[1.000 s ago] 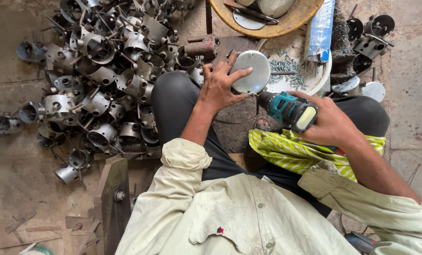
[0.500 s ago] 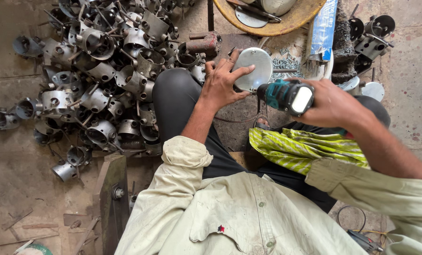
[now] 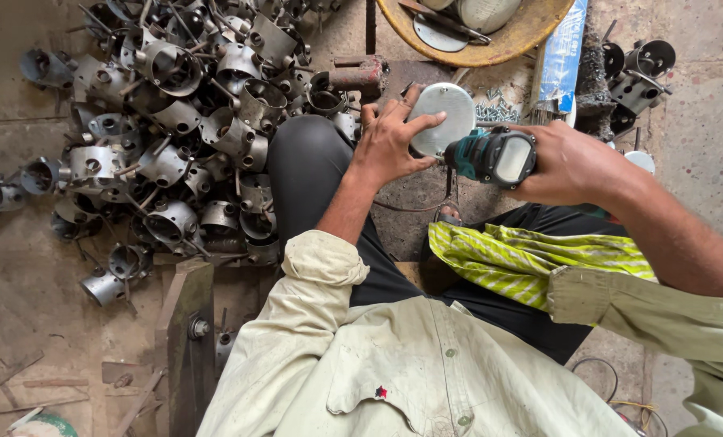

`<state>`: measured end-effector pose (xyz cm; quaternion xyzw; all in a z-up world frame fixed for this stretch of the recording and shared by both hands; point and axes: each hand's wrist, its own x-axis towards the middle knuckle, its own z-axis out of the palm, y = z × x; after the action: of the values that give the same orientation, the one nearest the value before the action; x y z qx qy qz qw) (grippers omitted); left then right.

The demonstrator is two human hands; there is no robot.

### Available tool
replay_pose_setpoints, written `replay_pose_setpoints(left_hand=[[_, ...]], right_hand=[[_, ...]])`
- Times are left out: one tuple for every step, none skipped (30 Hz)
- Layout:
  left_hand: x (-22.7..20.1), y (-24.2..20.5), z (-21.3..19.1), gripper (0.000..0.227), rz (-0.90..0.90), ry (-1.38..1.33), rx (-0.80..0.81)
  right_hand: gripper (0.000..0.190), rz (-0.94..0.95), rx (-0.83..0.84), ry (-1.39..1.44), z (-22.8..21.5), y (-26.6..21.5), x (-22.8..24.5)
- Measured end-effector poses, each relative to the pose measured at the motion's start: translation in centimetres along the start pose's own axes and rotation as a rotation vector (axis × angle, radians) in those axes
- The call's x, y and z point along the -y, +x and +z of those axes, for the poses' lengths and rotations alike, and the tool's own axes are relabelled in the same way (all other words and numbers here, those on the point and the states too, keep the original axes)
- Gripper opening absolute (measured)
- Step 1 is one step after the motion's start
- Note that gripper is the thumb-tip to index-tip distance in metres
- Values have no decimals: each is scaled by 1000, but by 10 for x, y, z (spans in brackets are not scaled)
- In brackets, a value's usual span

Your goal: The person sits on the floor and assembles cylindrical metal parts by attaching circular metal lids. They use a cordless drill to drive screws into the lids, securing them to the cylinders. The person handles the parts one at a time, wiping them with a cloth and using a hammer to tap them into place before drilling.

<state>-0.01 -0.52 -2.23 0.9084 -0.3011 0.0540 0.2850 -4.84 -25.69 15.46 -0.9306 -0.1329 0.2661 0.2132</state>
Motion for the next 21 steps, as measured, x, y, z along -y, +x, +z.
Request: replay_pose_setpoints(left_hand=[[1, 1, -1, 81, -5, -4, 2], [1, 1, -1, 81, -10, -8, 4], [2, 3, -1, 81, -13, -12, 3], [2, 5, -1, 81, -27, -26, 17], [3, 5, -2, 81, -44, -39, 31], [3, 6, -2, 80, -61, -52, 45], [5, 10, -3, 81, -81, -48, 59], [7, 14, -3, 81, -101, -45, 73], [8, 17, -4, 81, -121, -42, 86], [9, 18, -5, 80, -149, -70, 102], [11, 19, -7, 79, -176, -98, 118], [13, 21, -8, 79, -202, -126, 134], [14, 23, -8, 78, -221, -124, 151], [14, 26, -7, 77, -240, -121, 169], [15, 27, -6, 76, -260, -119, 188], [16, 28, -6, 76, -270, -127, 191], [16, 27, -5, 76, -281, -136, 196], [16, 26, -4, 77, -292, -145, 201], [16, 25, -3, 75, -283, -142, 192], [16, 24, -3, 74, -275, -138, 184], [16, 24, -3, 72, -264, -136, 173]], right_hand=[[74, 0, -2, -5, -1, 1, 0], [72, 1, -4, -9, -2, 3, 0], [64, 10, 19, -19, -3, 5, 1], [57, 20, 41, -28, -5, 7, 2], [50, 28, 65, -39, -7, 10, 3], [49, 78, 105, -64, -9, 15, 4], [48, 129, 143, -90, -12, 20, 5], [47, 180, 181, -114, -16, 26, 6], [45, 168, 203, -159, -21, 34, 7], [44, 157, 224, -203, -26, 43, 8], [43, 145, 245, -247, -31, 50, 9], [45, 142, 218, -195, -36, 54, 10], [47, 138, 190, -145, -42, 60, 11], [51, 133, 162, -94, -48, 64, 13], [48, 176, 202, -98, -52, 69, 16], [45, 220, 242, -102, -57, 75, 19], [42, 265, 285, -106, -58, 77, 21], [43, 249, 268, -110, -58, 76, 23], [45, 234, 253, -114, -59, 75, 24], [46, 220, 238, -118, -58, 74, 26], [44, 205, 238, -145, -58, 74, 27]])
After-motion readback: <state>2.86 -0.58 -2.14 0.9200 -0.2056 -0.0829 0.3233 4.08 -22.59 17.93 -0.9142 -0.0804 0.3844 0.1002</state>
